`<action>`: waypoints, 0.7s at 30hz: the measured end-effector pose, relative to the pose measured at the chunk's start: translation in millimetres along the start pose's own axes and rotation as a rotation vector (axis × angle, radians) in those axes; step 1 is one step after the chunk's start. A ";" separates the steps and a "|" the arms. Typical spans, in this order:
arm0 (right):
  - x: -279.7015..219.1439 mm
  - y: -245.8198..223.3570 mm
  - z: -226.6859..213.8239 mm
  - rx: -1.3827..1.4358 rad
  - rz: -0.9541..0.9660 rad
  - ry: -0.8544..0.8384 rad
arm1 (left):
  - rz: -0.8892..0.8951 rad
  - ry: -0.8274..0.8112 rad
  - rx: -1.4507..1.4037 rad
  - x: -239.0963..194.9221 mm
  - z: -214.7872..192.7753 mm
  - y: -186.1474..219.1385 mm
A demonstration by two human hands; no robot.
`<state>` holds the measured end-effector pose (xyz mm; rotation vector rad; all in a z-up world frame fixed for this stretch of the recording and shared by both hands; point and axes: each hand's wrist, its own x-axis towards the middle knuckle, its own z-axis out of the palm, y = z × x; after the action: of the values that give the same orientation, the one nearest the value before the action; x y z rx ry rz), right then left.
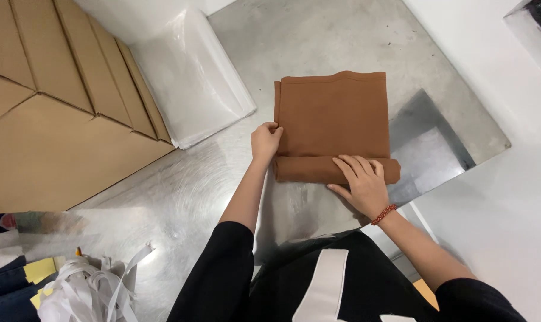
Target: The person takes several brown skirts from a clothing rack, removes them from hangers, and folds them neatly on a metal table. The person handles the garments one at a time, smoothing and folding them into compact rectangles before stacking them.
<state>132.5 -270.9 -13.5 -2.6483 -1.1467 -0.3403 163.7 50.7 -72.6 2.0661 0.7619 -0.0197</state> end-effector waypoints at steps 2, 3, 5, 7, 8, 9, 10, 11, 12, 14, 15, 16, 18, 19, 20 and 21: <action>2.3 -0.7 -2.7 0.016 0.021 -0.014 | -0.030 -0.011 0.034 7.5 4.9 -2.6; 3.2 0.8 -2.6 0.018 0.023 -0.019 | -0.034 -0.015 0.034 9.2 6.7 -1.4; 6.7 1.6 -1.7 0.051 0.048 -0.050 | -0.014 0.007 0.099 13.6 7.2 0.2; 6.5 3.1 0.0 0.051 0.040 -0.040 | -0.026 0.003 0.086 3.8 -6.3 14.1; 4.7 3.1 0.2 0.049 0.034 -0.032 | -0.038 -0.005 0.072 -2.6 -12.5 20.5; 4.1 2.1 -0.5 0.052 0.036 -0.034 | -0.040 -0.007 0.074 -2.7 -15.3 16.5; 3.7 2.1 -1.3 0.049 0.036 -0.038 | -0.044 -0.011 0.045 -1.8 -17.4 13.8; 3.1 2.1 -2.4 0.046 0.036 -0.042 | -0.048 -0.015 0.015 -1.2 -19.3 11.3; 3.0 1.4 -2.6 0.047 0.038 -0.042 | -0.048 -0.017 0.017 1.7 -16.3 5.7; 4.8 1.4 -3.9 0.040 0.038 -0.048 | -0.036 -0.019 -0.006 9.4 -10.5 -3.5; 4.6 1.9 -4.7 0.038 0.039 -0.045 | -0.033 -0.019 -0.006 22.2 -2.6 -10.8; 5.0 1.7 -5.1 0.035 0.047 -0.072 | -0.033 -0.018 -0.063 35.6 4.3 -18.1; 5.8 2.5 -3.9 0.030 0.057 -0.096 | -0.029 -0.018 -0.119 44.8 5.2 -7.4; 5.8 3.7 -2.1 0.023 0.046 -0.093 | -0.025 -0.025 -0.148 40.4 -0.5 10.4; 4.3 5.1 -0.7 0.015 0.037 -0.092 | -0.022 -0.035 -0.176 34.6 -4.8 27.7; 5.6 7.2 0.8 0.013 0.039 -0.091 | -0.020 -0.037 -0.177 39.1 -6.1 36.5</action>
<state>141.7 -271.6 -13.4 -2.6961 -1.1180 -0.2063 212.8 60.6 -53.0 1.8854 0.7347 -0.0017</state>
